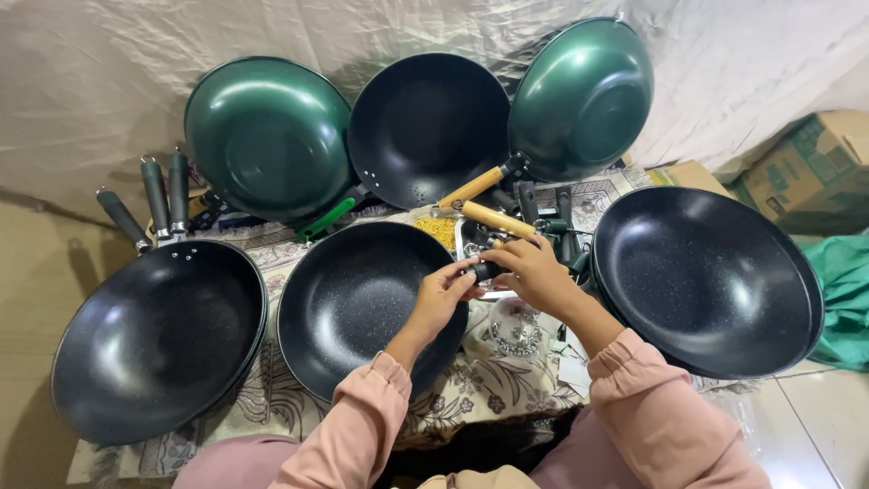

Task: Tightening screws on the handles of various woks and pans using a manual screwdriver.

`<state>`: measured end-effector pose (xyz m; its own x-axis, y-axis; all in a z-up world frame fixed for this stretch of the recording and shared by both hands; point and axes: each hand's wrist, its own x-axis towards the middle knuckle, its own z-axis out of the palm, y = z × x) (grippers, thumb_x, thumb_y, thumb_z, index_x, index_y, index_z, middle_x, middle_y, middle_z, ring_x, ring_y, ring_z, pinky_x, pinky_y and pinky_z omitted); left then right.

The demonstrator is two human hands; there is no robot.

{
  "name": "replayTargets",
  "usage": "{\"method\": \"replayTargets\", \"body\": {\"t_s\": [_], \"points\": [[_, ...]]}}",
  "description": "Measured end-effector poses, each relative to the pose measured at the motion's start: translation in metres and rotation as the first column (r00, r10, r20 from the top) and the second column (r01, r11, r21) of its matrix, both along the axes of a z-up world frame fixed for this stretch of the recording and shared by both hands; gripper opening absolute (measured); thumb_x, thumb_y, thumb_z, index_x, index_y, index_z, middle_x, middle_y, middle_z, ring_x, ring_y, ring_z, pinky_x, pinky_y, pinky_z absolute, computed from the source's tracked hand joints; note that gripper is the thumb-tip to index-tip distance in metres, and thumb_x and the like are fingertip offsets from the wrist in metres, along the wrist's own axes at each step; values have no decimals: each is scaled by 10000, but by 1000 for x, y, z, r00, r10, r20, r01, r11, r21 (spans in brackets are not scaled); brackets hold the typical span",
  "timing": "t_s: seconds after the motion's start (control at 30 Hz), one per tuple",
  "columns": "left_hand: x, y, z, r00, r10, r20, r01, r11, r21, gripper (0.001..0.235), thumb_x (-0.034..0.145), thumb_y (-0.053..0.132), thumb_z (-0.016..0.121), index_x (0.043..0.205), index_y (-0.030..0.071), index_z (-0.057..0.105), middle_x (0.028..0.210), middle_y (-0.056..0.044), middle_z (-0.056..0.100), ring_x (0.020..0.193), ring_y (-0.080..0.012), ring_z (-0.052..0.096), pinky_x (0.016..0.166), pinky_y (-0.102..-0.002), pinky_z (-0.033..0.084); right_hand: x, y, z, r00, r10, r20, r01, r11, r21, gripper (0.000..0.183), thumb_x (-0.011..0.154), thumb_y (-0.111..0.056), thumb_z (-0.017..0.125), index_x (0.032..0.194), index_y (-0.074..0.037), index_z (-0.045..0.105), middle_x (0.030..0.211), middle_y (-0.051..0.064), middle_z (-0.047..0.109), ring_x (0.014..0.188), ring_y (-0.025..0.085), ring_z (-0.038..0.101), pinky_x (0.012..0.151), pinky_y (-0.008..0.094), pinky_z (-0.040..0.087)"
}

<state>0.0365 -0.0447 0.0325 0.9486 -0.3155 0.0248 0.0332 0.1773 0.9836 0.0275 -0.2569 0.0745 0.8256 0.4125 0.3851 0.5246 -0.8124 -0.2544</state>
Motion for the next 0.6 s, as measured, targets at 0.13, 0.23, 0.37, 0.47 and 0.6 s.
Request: {"method": "replayTargets", "body": {"t_s": [0.13,0.23,0.37,0.47,0.6], "points": [[5,-4,-24,958,64,280,-158,931,329,296,931,284,712,1223,259,751,736,-9,785,695,-85,740,625,-205,578,14,-17,-23,1000,-23,-20,22,998,-65,418,850,-291,771,1253,-273,659,1121,8,685,1119,206,621,1116,604,292],[12,-5,-33,796,106,596,-407,823,397,306,893,400,752,1162,257,780,796,15,777,752,-133,687,715,-248,567,25,-32,-36,998,-52,-35,49,995,-93,460,812,-281,785,1252,-305,652,1103,-29,676,1104,171,622,1106,575,301],[17,-14,-37,656,-106,747,-512,666,543,398,817,328,774,1197,229,713,1024,8,695,1026,-202,633,895,-372,507,28,-42,-36,974,-59,-219,55,998,-27,426,830,-234,775,1230,-320,654,1172,-45,684,1200,155,610,1095,484,285],[23,-23,-51,645,-235,727,-520,562,643,495,788,299,778,1259,198,664,1124,-21,657,1158,-224,589,1015,-436,434,31,-42,-36,958,-87,-274,82,996,-30,421,832,-216,775,1222,-321,657,1195,-50,694,1226,150,609,1098,477,285],[33,-31,-68,652,-320,687,-506,490,709,541,802,315,773,1296,142,636,1107,-64,661,1207,-245,571,1113,-541,329,43,-46,-49,942,-143,-303,128,989,-69,445,819,-235,794,1228,-340,655,1207,-60,692,1246,156,594,1114,522,280]]}}
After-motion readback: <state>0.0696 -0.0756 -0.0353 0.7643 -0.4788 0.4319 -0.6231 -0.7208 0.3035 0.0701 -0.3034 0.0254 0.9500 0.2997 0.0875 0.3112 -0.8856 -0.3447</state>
